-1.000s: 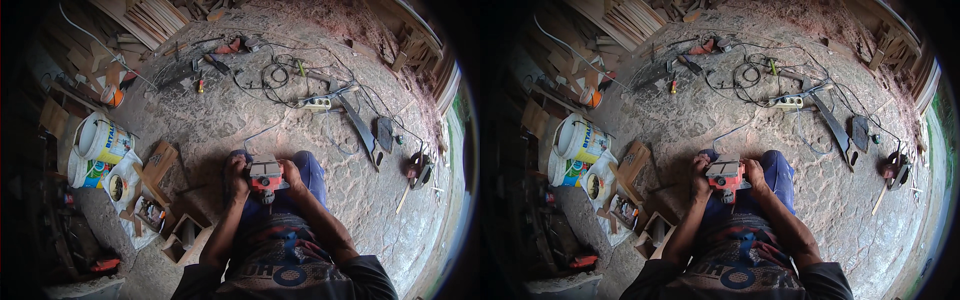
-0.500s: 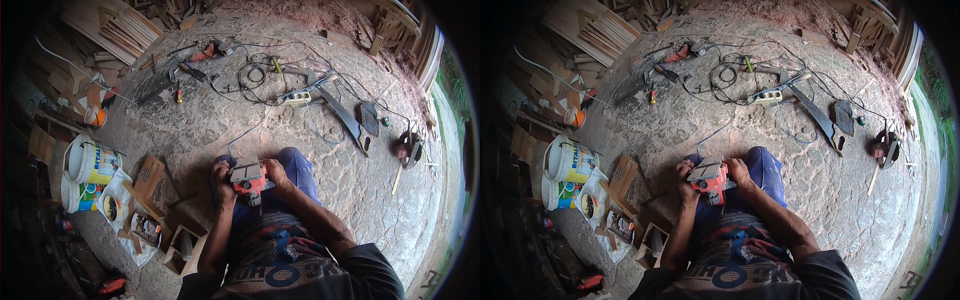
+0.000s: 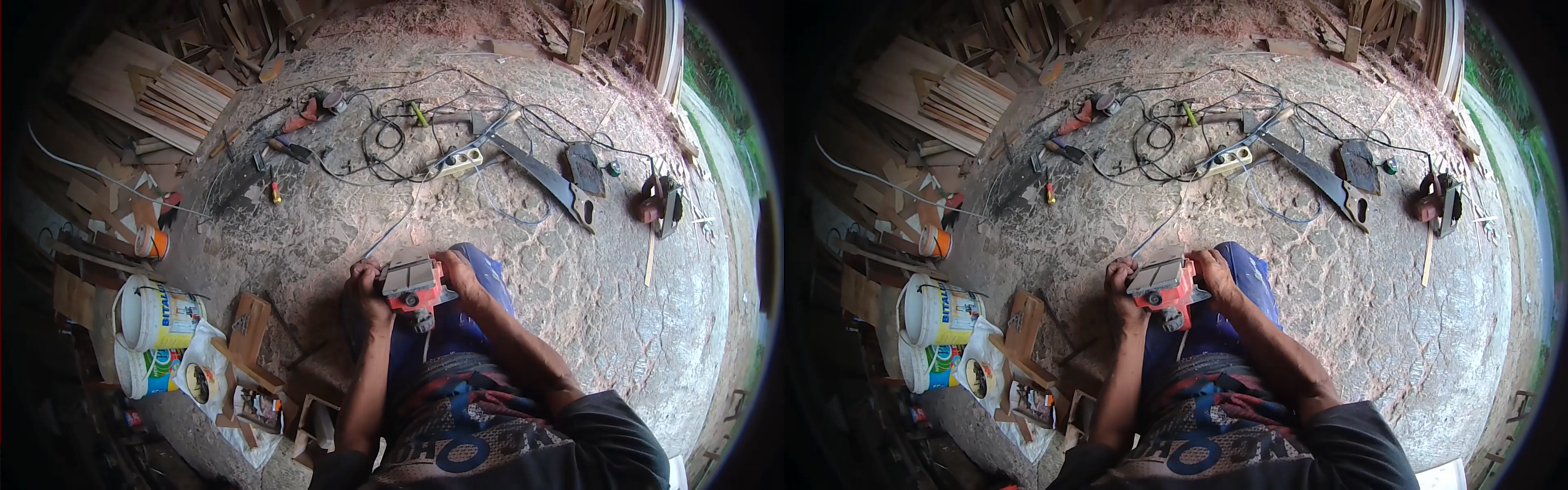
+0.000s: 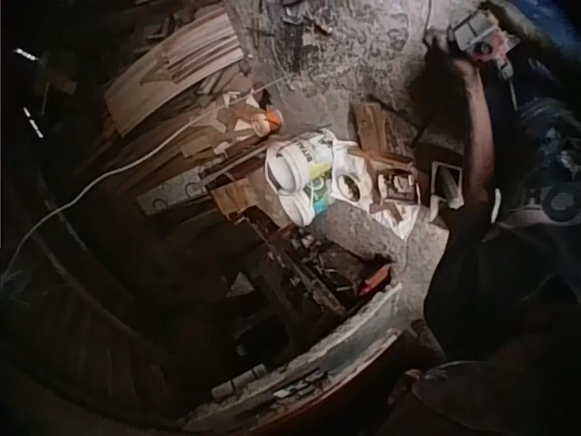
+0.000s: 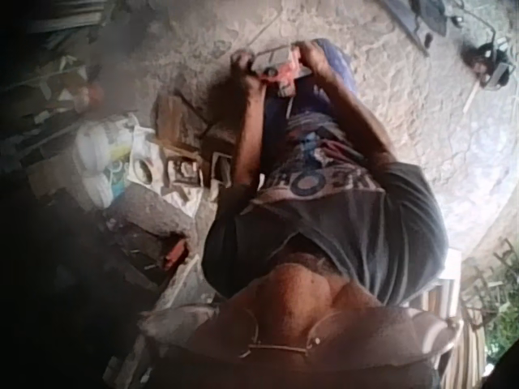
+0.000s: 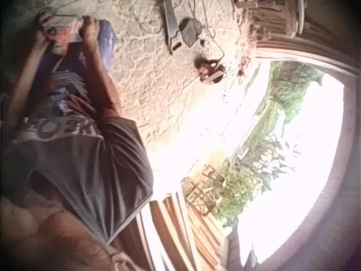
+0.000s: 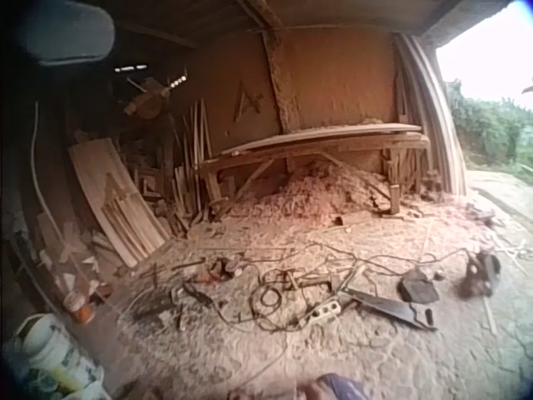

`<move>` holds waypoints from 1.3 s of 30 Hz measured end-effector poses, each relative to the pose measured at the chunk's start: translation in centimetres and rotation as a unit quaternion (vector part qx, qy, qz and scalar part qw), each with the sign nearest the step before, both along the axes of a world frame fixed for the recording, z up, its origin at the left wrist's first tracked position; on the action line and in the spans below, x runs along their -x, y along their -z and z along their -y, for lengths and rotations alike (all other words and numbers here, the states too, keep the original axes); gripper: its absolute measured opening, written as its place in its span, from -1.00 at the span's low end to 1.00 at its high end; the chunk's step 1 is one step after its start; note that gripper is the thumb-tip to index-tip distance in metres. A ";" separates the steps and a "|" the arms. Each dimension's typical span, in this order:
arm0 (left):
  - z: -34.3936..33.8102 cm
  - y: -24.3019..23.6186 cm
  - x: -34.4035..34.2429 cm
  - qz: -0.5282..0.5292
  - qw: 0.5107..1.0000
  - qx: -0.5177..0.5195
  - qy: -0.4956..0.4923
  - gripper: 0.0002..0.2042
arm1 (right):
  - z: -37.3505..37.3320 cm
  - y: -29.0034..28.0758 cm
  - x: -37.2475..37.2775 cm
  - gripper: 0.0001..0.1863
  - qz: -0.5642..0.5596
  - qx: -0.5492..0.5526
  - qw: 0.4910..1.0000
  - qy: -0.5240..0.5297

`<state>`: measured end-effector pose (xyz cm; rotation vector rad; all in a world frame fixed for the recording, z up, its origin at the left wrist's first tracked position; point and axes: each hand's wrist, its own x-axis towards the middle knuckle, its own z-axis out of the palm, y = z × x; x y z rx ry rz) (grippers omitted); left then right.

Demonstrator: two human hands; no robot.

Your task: The person works on an electric planer, using a tool to turn a screw and handling a small component by hand.

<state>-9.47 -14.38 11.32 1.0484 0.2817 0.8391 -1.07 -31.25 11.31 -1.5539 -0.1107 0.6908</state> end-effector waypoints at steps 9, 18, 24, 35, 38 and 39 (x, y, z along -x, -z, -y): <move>3.9 0.1 -6.3 -0.087 0.987 -0.124 0.057 -0.87 | 5.2 4.1 -2.8 -0.45 -0.206 -0.230 0.950 0.053; 3.1 2.5 -5.1 -0.065 0.983 -0.172 0.022 -0.89 | 4.9 3.6 -2.3 -0.18 -0.243 -0.189 0.947 0.090; 3.4 3.2 -5.1 -0.057 0.976 -0.210 0.000 -0.91 | 4.9 3.6 -2.5 -0.21 -0.251 -0.159 0.950 0.096; 5.4 -4.5 -3.2 -0.181 0.913 0.347 0.114 -0.72 | 3.1 3.7 -3.5 -0.60 -0.233 -0.136 0.958 0.100; 3.7 -5.5 -3.0 -0.172 0.853 0.388 0.305 -0.56 | 2.8 0.9 -3.8 -0.57 -0.171 -0.071 0.980 0.072; 3.9 -6.6 -2.9 -0.191 0.845 0.385 0.318 -0.48 | 3.4 0.5 -3.7 -0.55 -0.102 -0.007 0.994 0.048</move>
